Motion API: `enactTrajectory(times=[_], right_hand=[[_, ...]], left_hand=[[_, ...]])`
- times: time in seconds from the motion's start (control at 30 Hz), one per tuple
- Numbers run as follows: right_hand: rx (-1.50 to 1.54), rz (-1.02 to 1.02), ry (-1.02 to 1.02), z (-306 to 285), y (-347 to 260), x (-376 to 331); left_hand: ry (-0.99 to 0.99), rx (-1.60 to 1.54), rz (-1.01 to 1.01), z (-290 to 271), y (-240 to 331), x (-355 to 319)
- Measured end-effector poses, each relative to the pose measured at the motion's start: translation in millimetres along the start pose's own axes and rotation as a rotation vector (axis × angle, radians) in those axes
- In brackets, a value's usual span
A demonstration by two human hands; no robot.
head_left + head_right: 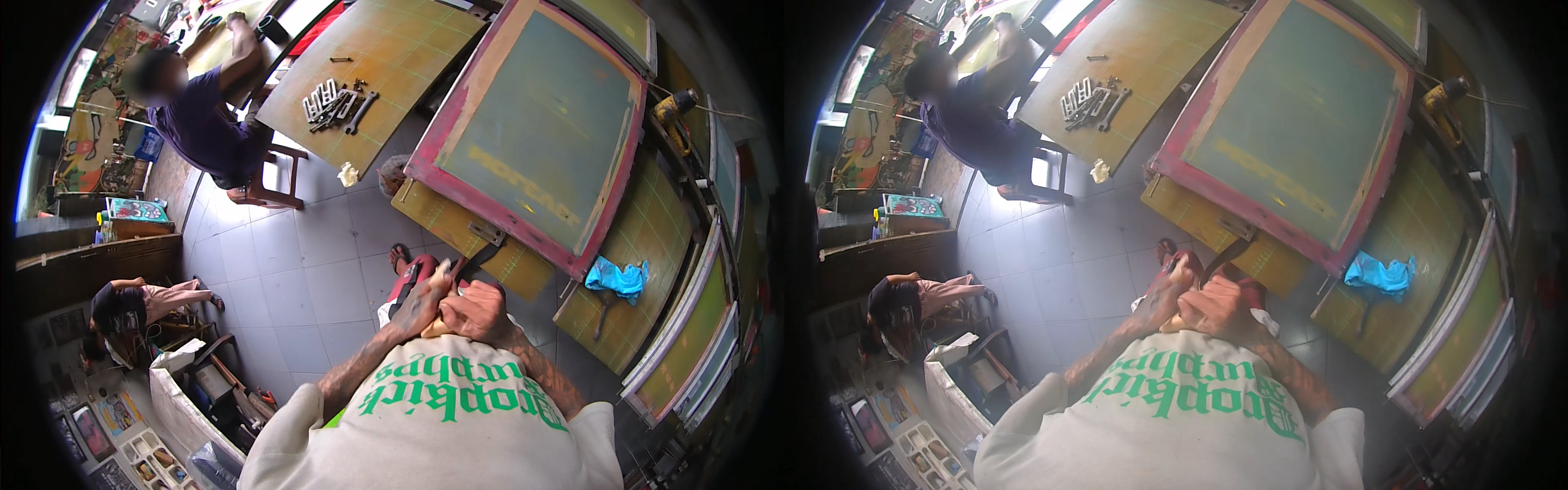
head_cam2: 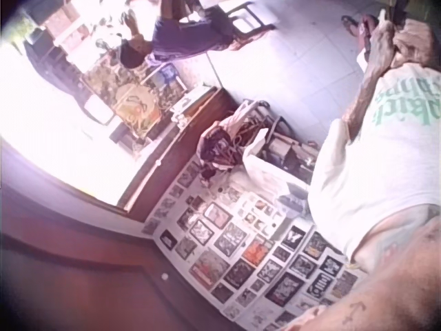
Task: The person uses a small tool to scrape and clean the edges of a screen frame, then uses a wrench to tighten bolts on the frame's corners. The person works on a single frame while another person works in the background.
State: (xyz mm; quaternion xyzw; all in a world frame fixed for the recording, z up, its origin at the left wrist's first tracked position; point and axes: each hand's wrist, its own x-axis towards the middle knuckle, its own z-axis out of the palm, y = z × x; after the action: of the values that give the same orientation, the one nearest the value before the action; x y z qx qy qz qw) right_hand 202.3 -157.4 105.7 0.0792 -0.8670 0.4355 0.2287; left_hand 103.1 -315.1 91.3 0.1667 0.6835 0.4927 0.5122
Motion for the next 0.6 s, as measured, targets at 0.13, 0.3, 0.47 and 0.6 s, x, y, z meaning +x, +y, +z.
enactTrajectory(times=[0.13, 0.3, 0.47, 0.6], right_hand=[[0.101, 0.251, 0.145, -18.1, -9.5, -5.1], [0.074, 0.687, 0.213, -20.1, 12.4, -25.5], [0.324, 0.788, 0.244, -20.0, 3.3, -19.6], [0.539, 0.845, 0.23, -22.0, -17.5, 7.3]], left_hand=[[-0.224, -0.304, -0.004, -12.2, 39.8, -47.7], [-0.596, 0.0, 0.26, -23.3, 66.4, -42.0], [-0.278, -0.089, 0.169, -19.6, 19.7, -19.8], [0.1, -0.816, -0.251, -25.3, 23.1, 22.2]])
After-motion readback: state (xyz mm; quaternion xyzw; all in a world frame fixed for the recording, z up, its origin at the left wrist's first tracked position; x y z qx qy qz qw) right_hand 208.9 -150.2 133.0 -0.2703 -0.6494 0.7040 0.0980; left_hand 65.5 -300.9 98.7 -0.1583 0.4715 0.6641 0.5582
